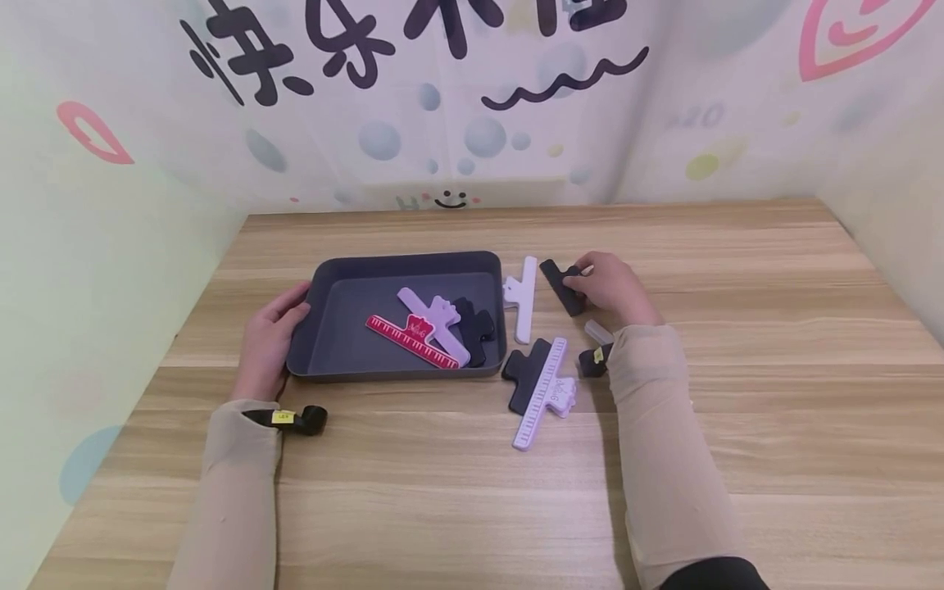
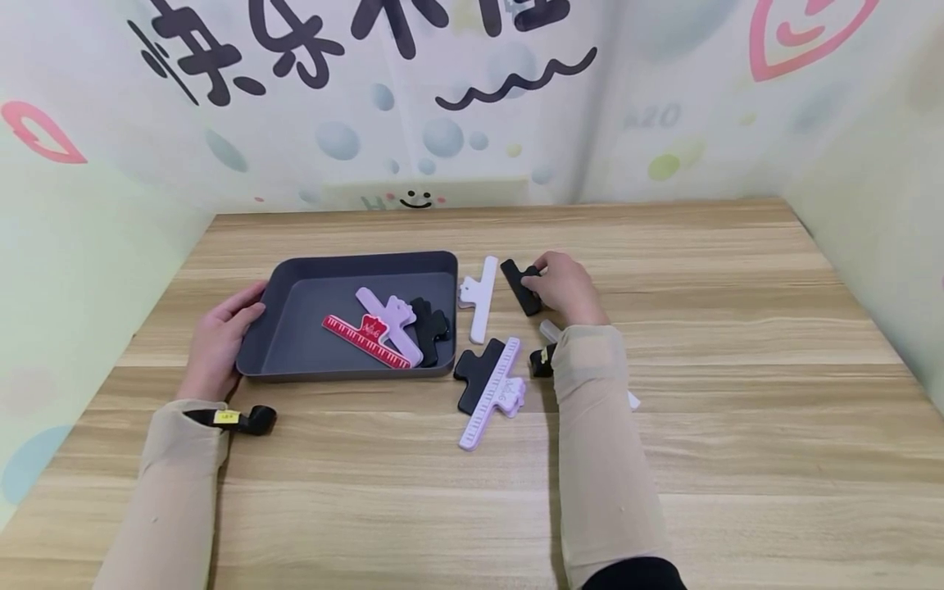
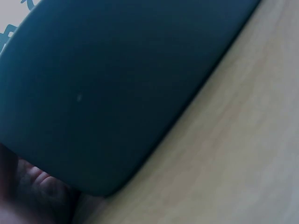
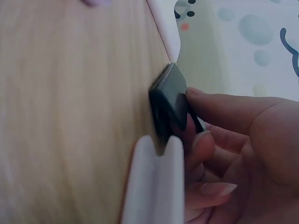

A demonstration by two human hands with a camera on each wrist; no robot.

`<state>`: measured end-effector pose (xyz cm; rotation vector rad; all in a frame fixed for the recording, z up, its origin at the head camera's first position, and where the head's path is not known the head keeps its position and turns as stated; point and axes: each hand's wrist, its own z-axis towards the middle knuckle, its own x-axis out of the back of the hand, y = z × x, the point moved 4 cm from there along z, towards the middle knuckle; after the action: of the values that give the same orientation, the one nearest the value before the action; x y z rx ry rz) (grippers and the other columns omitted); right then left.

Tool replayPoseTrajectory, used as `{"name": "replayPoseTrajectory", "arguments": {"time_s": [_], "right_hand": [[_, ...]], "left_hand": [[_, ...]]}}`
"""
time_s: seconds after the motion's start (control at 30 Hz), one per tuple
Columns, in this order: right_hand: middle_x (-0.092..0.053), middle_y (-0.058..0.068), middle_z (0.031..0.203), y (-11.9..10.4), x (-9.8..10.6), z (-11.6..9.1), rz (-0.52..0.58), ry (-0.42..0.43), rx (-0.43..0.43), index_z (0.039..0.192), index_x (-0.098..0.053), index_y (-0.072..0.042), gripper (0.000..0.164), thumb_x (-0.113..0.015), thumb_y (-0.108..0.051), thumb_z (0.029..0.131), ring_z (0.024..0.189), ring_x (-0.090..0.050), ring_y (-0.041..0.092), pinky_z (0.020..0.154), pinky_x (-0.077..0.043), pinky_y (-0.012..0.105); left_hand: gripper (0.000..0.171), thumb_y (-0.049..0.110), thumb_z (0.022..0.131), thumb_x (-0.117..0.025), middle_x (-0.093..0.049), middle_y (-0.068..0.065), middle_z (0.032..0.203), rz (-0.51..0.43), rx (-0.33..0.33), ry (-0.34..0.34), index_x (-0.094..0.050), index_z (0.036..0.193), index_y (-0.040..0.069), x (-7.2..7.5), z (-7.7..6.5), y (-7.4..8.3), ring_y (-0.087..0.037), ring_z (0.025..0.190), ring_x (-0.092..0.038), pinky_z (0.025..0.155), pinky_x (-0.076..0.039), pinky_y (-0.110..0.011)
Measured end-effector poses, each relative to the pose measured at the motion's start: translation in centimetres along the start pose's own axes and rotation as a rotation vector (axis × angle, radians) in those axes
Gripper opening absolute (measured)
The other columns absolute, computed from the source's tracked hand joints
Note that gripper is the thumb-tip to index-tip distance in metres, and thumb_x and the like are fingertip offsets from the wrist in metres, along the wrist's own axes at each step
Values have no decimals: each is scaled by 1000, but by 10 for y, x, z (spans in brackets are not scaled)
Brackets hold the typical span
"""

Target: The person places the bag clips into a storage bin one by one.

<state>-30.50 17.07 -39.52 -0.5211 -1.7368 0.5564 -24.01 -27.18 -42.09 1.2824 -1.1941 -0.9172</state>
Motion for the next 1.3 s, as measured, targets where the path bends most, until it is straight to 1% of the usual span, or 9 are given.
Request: {"name": "replayPoseTrajectory", "arguments": {"time_s": [0.13, 0.23, 0.6, 0.77, 0.87, 1.0, 1.13, 1.3], "right_hand": [[-62, 12, 82, 2, -2, 1, 31, -9, -2, 109, -53, -1, 29, -53, -22, 89, 73, -58, 21, 71, -41, 33], [-61, 10, 78, 2, -3, 3, 36, -7, -2, 108, -54, -2, 27, -53, -22, 89, 70, -57, 20, 69, -41, 32], [-61, 10, 79, -1, 0, 4, 47, 29, 7, 110, -54, -2, 29, -52, -22, 90, 69, -56, 20, 67, -40, 31], [-61, 9, 78, -4, 1, 3, 34, 48, 27, 111, -54, -3, 28, -52, -21, 89, 68, -55, 21, 67, -39, 32], [-61, 9, 76, -5, 2, 3, 42, 59, 30, 110, -55, -3, 28, -53, -22, 89, 67, -55, 21, 67, -38, 32], [-60, 9, 74, -8, 3, 2, 56, 73, 32, 109, -55, -4, 27, -53, -22, 89, 67, -55, 22, 67, -37, 31], [-60, 10, 77, -10, 4, 1, 72, 80, 28, 111, -54, -4, 29, -53, -23, 89, 68, -55, 23, 66, -38, 31], [-60, 10, 79, -12, 4, 0, 81, 84, 20, 113, -54, -6, 30, -52, -24, 90, 72, -56, 24, 65, -38, 31]], "left_hand": [[41, 27, 89, -54, -40, 2, 136, 8, 2, -1, -49, 129, 20, 0, 1, -1, -11, 122, -35, 97, -32, -25], [42, 27, 89, -54, -40, 2, 137, 9, 4, -5, -48, 130, 21, 0, 2, -2, -10, 123, -34, 98, -30, -26], [41, 28, 89, -54, -39, 3, 137, 6, 8, -4, -49, 130, 22, 0, 1, 0, -10, 123, -34, 100, -29, -28], [41, 28, 89, -54, -40, 2, 137, 0, 8, -1, -49, 129, 21, 0, 1, -1, -11, 122, -35, 97, -31, -25], [41, 27, 89, -55, -41, 2, 136, -2, 7, 4, -50, 129, 21, 0, 2, -2, -11, 121, -36, 95, -33, -24], [40, 26, 89, -55, -41, 1, 136, -7, 4, 5, -50, 129, 21, 0, 2, -2, -11, 121, -36, 95, -33, -24], [40, 26, 89, -55, -41, 1, 136, -5, 3, 5, -50, 129, 21, 0, 2, -2, -12, 121, -36, 96, -32, -25], [40, 26, 89, -55, -42, 1, 135, 3, -1, 11, -50, 128, 21, 0, 2, -2, -12, 121, -37, 93, -34, -22]]}}
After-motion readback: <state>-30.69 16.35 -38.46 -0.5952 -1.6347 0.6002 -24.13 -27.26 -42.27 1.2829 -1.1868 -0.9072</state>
